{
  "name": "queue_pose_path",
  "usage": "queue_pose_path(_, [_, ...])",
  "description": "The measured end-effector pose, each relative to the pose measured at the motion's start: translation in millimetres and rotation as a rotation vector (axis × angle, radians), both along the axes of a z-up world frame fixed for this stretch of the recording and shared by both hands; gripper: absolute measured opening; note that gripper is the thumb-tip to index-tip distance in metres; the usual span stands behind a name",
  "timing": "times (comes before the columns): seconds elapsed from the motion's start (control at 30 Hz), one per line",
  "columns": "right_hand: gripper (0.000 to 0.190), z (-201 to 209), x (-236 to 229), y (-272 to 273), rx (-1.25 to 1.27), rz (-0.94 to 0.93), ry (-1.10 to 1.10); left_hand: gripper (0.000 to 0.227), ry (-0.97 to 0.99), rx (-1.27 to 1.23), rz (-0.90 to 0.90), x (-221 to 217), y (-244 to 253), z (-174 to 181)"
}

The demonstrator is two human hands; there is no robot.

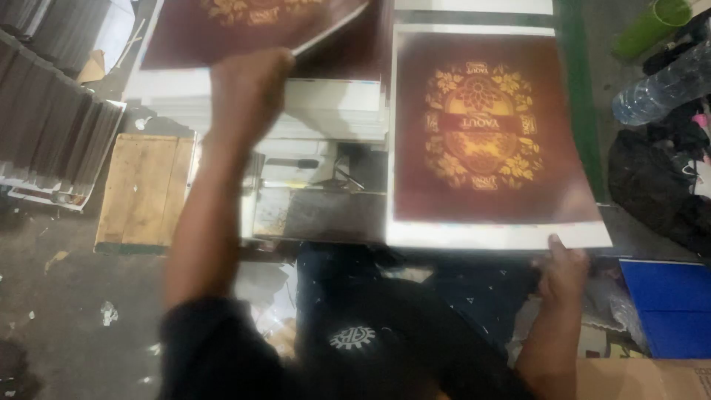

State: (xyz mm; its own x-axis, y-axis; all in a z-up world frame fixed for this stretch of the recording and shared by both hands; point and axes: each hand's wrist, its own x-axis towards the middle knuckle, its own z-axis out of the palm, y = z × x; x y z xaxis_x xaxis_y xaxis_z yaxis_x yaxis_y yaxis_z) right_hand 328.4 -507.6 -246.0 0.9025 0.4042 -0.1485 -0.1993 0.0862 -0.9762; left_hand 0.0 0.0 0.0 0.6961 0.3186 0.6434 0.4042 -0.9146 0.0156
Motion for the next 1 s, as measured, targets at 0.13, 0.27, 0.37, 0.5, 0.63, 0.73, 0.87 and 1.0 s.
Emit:
queue_pose_path(0.13, [0.029,-12,41,37,-0.031,0.060,-0.042,0.027,-0.003,-0.006,-0.033,10,-39,-6])
queue_pose_path(0.27, [0.030,4,67,77,-0.132,0.105,-0.031,0.016,-0.044,0.012,-0.151,10,-87,6])
queue_pose_path(0.37, [0.034,6,73,88,-0.091,0.146,0.033,0.011,-0.036,-0.013,-0.203,1,-113,18])
queue_pose_path(0.5, [0.042,-9,53,82,-0.139,0.107,0.180,0.019,-0.002,-0.035,-0.374,-5,-133,-1])
queue_pose_path(0.63, [0.050,39,-23,106,-0.154,0.296,0.104,0.018,0.009,0.000,-0.496,14,-159,-14])
queue_pose_path(0.73, [0.047,74,-71,121,-0.101,0.487,0.133,0.017,0.052,-0.006,-0.568,37,-183,-25])
queue_pose_path(0.87, [0.029,70,-86,123,0.408,0.701,0.272,0.020,0.140,-0.049,-0.609,60,-212,-35])
queue_pose_path(1.0, [0.021,136,-92,134,0.301,0.447,0.228,0.020,0.100,-0.035,-0.686,58,-218,-17])
